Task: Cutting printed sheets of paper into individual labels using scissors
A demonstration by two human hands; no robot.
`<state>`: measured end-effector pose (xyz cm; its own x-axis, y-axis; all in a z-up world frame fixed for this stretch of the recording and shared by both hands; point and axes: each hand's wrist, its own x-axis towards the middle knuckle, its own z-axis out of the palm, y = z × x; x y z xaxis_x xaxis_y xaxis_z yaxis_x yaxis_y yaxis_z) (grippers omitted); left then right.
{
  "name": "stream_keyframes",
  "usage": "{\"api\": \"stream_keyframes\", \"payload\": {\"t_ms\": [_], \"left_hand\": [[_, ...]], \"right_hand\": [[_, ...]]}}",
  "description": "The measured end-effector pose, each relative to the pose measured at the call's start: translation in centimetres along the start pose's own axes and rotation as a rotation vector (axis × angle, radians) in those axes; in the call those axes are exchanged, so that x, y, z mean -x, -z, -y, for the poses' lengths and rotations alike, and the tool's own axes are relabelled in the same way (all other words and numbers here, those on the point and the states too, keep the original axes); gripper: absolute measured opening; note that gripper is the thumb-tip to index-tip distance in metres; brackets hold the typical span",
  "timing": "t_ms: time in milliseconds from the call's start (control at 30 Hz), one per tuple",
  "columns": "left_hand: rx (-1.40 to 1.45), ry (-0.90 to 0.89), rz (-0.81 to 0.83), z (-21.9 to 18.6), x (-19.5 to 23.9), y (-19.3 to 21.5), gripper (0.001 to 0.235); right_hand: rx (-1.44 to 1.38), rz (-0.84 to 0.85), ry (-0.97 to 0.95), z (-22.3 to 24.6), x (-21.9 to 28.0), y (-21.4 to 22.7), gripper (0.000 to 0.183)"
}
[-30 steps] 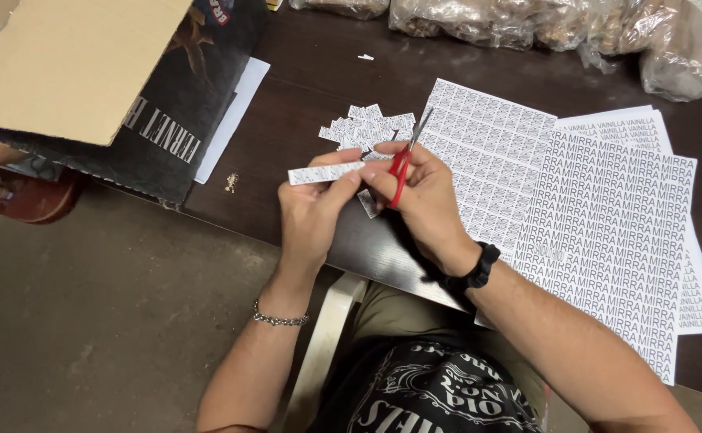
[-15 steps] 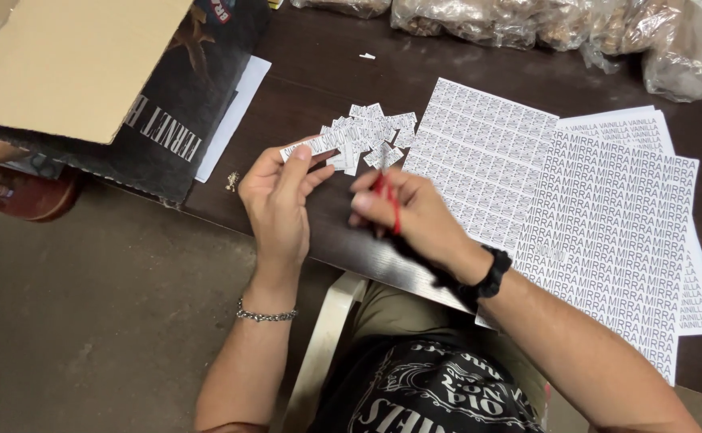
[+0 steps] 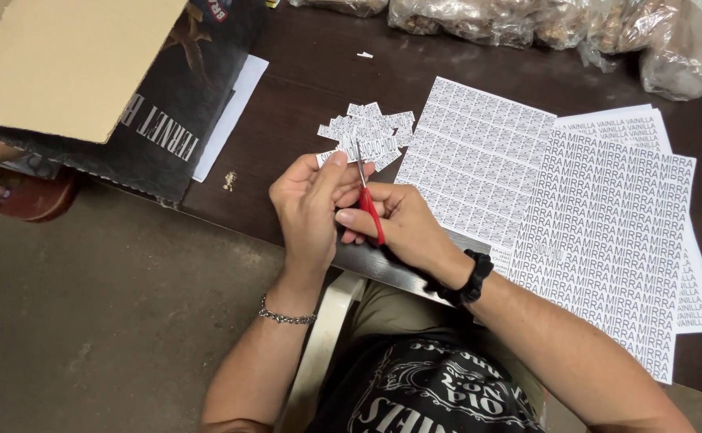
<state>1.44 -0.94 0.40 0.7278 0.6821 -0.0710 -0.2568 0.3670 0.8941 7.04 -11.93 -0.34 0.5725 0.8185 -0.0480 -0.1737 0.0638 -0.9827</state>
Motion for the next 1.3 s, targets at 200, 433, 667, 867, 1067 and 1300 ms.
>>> {"api": "stream_keyframes", "payload": {"t_ms": [200, 433, 667, 867, 1067, 1300], "left_hand": [[0.01, -0.033, -0.008, -0.5, 0.3, -0.3, 0.02], [0.021, -0.016, 0.004, 0.1, 0.0, 0.2, 0.022], [0.076, 0.014, -0.008, 1.1, -0.7, 1.1, 0.019], [0.081, 0.136, 0.031, 2.9, -4.4, 2.6, 0.019], [-0.88, -0.141, 0.102, -3.1, -4.7, 2.2, 0.039], [-0.959, -0.642, 0.427, -0.8, -0.9, 2.9, 0.018]], "right_hand": [[-0.001, -0.003, 0.006, 0.0, 0.0, 0.0, 0.019], [0.014, -0.009, 0.005, -0.2, 0.0, 0.0, 0.018], [-0.113, 0.003, -0.131, -1.3, -0.1, 0.3, 0.023], [-0.359, 0.099, -0.407, 1.4, 2.8, 0.2, 0.05], [-0.121, 0.334, -0.28, 4.7, 11.0, 4.7, 0.049], [-0.113, -0.294, 0.431, 0.0, 27.7, 15.8, 0.038]]}}
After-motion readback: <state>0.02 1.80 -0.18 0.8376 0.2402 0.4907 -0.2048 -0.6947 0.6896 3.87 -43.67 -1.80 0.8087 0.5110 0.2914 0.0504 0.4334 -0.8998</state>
